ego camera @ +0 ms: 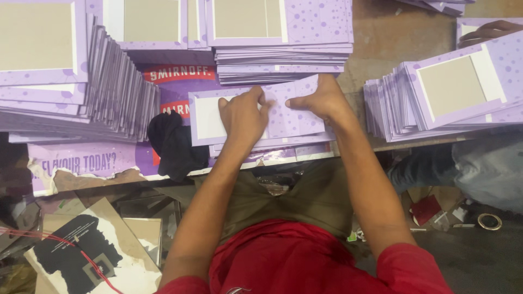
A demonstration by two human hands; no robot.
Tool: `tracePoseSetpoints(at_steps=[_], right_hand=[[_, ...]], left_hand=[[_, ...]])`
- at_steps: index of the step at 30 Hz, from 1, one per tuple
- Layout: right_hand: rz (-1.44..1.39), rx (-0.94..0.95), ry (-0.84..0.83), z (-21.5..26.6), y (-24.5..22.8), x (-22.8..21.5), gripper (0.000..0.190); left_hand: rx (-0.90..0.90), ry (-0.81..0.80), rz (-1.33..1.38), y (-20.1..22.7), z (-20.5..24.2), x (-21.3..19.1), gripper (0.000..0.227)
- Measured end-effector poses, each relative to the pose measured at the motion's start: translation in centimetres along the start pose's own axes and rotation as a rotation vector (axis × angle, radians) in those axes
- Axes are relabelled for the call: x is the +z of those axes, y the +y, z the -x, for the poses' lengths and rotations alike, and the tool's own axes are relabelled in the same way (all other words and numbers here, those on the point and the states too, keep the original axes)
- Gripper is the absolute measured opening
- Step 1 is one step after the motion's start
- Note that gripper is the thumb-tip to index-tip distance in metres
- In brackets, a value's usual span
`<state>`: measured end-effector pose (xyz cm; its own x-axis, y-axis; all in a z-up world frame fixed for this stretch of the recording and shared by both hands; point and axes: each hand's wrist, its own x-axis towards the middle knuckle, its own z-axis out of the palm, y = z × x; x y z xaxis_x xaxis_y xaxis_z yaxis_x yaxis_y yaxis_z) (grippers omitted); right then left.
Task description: The person repeatedly wipes the surface of purple cards with a black cloth, then folds each card in half and places it into a growing stack. The person handles the cards one at a time, alternating between wiping and folding.
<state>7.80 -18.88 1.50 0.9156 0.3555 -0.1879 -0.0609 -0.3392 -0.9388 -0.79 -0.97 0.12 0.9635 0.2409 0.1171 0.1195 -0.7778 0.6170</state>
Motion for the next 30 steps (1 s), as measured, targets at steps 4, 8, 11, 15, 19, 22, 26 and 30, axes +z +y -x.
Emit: tracePoseSetpoints(at_steps=[4, 8, 11, 15, 19, 22, 26, 30], right_hand=[[0.013, -0.087, 0.018, -0.2, -0.5, 0.0, 0.073], [0.039, 0.000, 0.031, 0.7, -1.2, 0.2, 0.059], [0.204, -0.067, 0.086, 0.9, -2.3, 0.3, 0.049], [0.320, -0.044, 0.112, 1.3, -2.7, 0.7, 0.037], [0.259, -0.100, 0.145, 1.4, -2.9, 0.8, 0.036], [0.324, -0.071, 0.173, 1.1, -2.5, 0.4, 0.034], [0.277, -0.062, 0.163, 1.4, -1.5, 0.7, 0.041], [0.342, -0.040, 0.118, 0.8, -2.0, 0.1, 0.043]], left_hand=[[0.004, 0.175, -0.015, -0.1, -0.3, 0.5, 0.013], [-0.023, 0.143, -0.063, -0.5, -0.1, 1.2, 0.009], [-0.040, 0.086, -0.105, -0.7, -1.8, 0.9, 0.012], [-0.041, 0.011, -0.116, -0.2, -3.3, 0.4, 0.019], [-0.080, 0.001, -0.120, 1.5, -1.3, 0.1, 0.020], [-0.144, -0.090, -0.085, 1.9, 2.3, 0.3, 0.014], [-0.220, -0.175, -0.102, 1.2, 6.1, 1.0, 0.013], [-0.174, -0.092, -0.111, 1.9, 4.1, 1.2, 0.013]])
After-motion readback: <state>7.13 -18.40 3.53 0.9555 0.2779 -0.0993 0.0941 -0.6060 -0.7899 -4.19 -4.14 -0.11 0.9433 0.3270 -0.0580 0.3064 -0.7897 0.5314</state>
